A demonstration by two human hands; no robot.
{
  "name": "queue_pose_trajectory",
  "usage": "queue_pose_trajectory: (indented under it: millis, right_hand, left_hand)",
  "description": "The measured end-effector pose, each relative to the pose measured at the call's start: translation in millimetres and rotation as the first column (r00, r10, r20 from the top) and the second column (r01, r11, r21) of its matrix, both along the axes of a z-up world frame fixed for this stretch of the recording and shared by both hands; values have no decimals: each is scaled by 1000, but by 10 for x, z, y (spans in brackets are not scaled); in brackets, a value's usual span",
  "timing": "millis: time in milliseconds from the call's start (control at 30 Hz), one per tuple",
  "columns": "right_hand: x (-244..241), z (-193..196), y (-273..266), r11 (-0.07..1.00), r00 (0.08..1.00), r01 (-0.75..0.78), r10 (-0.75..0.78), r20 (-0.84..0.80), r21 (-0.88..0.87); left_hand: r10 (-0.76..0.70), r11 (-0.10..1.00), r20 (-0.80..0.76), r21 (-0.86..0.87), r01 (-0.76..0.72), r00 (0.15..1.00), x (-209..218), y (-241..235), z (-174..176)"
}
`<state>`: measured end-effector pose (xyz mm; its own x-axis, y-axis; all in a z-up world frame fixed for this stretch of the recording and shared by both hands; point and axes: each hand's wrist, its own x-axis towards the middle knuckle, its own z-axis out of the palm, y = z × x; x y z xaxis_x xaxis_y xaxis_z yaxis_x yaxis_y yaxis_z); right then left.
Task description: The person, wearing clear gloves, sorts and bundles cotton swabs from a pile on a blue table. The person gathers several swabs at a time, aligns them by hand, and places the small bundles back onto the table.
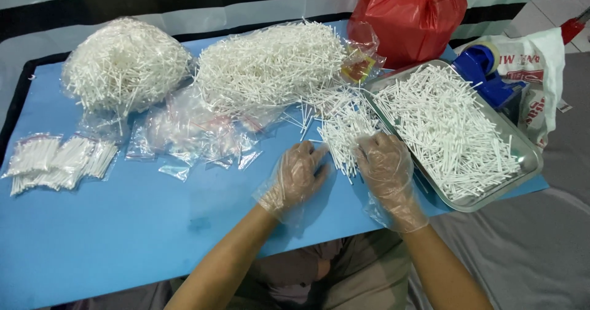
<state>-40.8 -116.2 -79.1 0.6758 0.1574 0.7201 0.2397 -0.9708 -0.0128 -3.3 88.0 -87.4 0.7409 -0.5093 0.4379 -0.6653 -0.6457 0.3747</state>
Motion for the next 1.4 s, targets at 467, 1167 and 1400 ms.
queue_pose_trajectory:
  millis: [467, 1167, 1400]
  right_hand:
    - [66, -277, -74, 998, 993, 11, -19, 119, 65]
    - [96, -144, -109, 975, 999, -39, 33, 28, 218]
    - [129, -52, -105, 952, 990, 4, 38, -133, 307]
  left_hand:
    - [-226, 940, 75, -246, 238, 971, 93, 393, 189]
    - [-346, 916, -119, -260, 307, 931, 191, 429, 328]
    - [-273, 944, -251, -257, 208, 929, 144, 472, 350]
